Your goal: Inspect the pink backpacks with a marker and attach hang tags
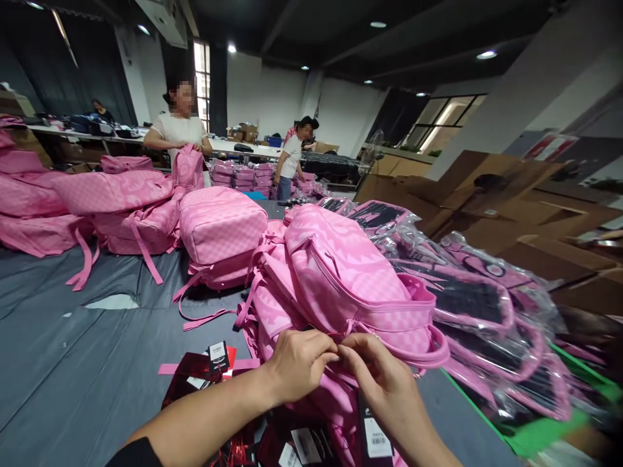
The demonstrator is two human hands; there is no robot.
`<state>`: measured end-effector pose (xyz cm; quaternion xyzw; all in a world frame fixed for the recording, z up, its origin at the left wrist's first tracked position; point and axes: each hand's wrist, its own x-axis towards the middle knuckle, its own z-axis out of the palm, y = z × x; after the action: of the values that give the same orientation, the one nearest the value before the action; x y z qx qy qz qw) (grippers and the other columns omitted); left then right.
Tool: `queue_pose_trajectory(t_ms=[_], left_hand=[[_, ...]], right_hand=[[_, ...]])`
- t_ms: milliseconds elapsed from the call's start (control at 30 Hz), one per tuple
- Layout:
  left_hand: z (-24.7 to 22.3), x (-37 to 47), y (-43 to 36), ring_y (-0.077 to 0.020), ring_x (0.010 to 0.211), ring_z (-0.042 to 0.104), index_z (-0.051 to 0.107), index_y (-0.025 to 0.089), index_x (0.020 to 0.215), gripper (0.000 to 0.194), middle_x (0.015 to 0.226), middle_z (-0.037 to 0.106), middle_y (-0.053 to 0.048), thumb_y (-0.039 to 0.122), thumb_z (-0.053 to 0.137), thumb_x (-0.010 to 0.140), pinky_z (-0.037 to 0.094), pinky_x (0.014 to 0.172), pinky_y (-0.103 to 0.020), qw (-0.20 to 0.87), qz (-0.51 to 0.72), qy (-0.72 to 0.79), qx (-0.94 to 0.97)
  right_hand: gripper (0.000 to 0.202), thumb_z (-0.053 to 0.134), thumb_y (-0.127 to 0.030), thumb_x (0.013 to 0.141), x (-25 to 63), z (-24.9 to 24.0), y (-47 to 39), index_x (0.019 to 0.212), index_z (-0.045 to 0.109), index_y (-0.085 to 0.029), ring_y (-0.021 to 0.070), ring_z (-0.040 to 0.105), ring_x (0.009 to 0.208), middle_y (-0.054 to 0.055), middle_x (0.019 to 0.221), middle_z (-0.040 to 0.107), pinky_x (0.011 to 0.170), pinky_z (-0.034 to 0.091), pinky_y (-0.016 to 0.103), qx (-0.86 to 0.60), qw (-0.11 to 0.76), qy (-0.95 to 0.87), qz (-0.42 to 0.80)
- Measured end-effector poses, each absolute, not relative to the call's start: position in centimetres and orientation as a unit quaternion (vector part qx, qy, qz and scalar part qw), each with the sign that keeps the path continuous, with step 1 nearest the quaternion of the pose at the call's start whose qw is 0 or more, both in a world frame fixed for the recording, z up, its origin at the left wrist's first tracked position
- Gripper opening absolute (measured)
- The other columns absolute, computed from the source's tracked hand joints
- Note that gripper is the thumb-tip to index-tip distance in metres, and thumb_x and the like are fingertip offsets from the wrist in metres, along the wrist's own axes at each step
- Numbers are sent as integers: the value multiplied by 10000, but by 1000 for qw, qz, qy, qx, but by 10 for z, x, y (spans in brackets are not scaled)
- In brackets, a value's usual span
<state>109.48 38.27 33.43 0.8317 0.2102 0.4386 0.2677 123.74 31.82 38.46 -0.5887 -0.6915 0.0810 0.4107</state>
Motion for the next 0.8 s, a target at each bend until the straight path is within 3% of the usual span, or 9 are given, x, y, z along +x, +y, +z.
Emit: queue_pose_trajectory(t_ms=[133,233,367,433,533,667,800], left_hand=[[321,1087,385,-180,1012,647,585,169,1100,216,1110,682,-85,182,533,890,528,886,-293,274,507,192,795],[284,1054,392,-181,1035,631,527,181,1195,301,1187,643,-89,184,520,895,528,880,-299,264,480,358,756],[200,999,389,-189,921,628,619,174,953,181,982,691,-63,167,440,925,499,841,-333,274,297,531,745],[161,983,378,-201,855,618,640,167,859,160,910,700,-67,179,487,906,480,811,-349,286,220,557,748],[123,981,362,-225,853,602,662,154,808,104,878,705,-86,235,609,847,433,845,-380,283,131,566,763],[100,998,353,-327,1033,548,671,108,830,228,943,692,-171,317,719,754,306,986,-491,253,69,566,782],[85,1006,352,-354,1087,521,664,124,772,129,896,699,-165,240,706,736,199,1050,-534,254,33,560,788]], right_hand=[[136,519,-297,927,1239,381,316,866,595,-202,135,640,616,19,746,669,556,512,217,-586,407,-697,72],[109,533,-262,920,1242,377,307,933,626,-207,157,670,680,32,813,701,632,543,252,-598,386,-702,23],[210,545,-196,901,1245,364,291,1092,632,-219,231,662,1017,88,1102,690,914,535,393,-585,384,-712,-53],[285,549,-157,889,1243,354,282,1158,611,-227,249,619,1118,106,1207,646,972,508,440,-578,393,-712,-61],[358,547,-96,876,1240,337,264,1208,581,-224,241,610,1129,122,1228,626,963,518,434,-572,385,-723,-34],[363,512,-58,886,1241,312,240,1213,568,-206,216,619,1110,121,1169,647,943,537,396,-568,344,-747,19],[283,502,-88,902,1233,282,218,1146,601,-191,196,658,1014,100,1065,686,895,554,352,-589,350,-725,62]])
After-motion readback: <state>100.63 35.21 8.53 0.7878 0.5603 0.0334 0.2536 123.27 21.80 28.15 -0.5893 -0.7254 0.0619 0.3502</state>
